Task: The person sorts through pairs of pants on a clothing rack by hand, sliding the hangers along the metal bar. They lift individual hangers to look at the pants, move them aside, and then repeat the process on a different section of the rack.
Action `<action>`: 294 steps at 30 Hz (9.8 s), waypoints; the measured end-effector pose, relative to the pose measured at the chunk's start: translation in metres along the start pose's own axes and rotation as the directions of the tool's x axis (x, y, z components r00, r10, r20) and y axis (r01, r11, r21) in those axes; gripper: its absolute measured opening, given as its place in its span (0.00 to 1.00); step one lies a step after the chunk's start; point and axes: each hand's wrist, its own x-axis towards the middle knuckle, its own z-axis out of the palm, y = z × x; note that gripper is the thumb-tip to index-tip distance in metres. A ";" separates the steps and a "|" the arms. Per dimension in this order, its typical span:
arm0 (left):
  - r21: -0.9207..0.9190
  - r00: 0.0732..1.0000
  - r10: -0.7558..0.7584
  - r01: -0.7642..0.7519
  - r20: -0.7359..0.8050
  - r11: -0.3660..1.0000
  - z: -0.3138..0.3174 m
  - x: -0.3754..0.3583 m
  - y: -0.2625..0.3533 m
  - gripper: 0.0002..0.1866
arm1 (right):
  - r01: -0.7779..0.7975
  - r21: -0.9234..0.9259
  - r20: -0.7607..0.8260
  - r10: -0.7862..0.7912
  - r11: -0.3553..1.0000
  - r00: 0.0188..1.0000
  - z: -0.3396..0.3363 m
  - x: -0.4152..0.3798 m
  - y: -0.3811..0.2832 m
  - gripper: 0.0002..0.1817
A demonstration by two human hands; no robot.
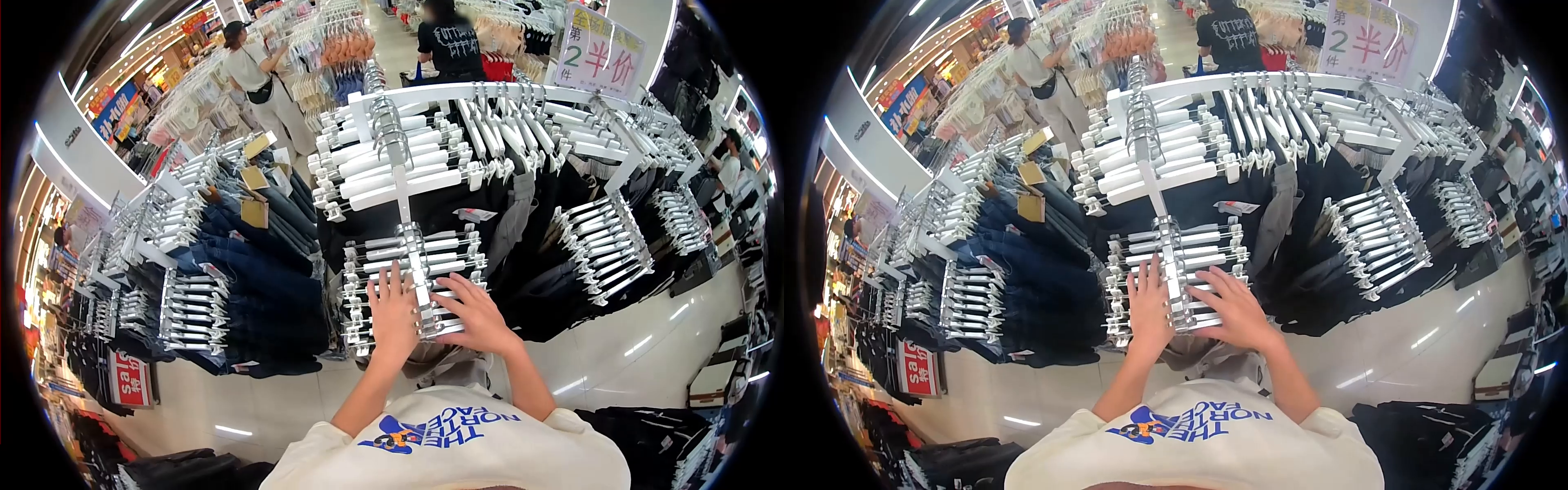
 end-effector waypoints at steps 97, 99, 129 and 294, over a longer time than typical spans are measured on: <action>-0.491 0.828 -0.431 0.226 -0.358 0.841 0.064 -0.019 0.011 0.24 | -0.261 0.577 -0.523 0.596 0.774 0.609 -0.135 -0.301 0.178 0.25; -0.369 0.680 -0.503 0.348 -0.534 0.862 0.089 -0.024 -0.011 0.22 | -0.312 0.614 -0.522 0.670 0.725 0.528 -0.127 -0.364 0.206 0.25; -0.628 0.682 0.647 -0.678 -0.342 0.382 0.165 0.073 0.517 0.14 | -0.777 0.307 0.071 0.801 0.549 0.594 -0.173 -0.553 0.277 0.35; -0.435 0.916 -0.059 -0.131 -0.397 0.891 0.272 0.447 0.884 0.04 | 0.021 -0.083 -0.291 -0.044 0.996 0.956 -0.585 -0.363 0.756 0.28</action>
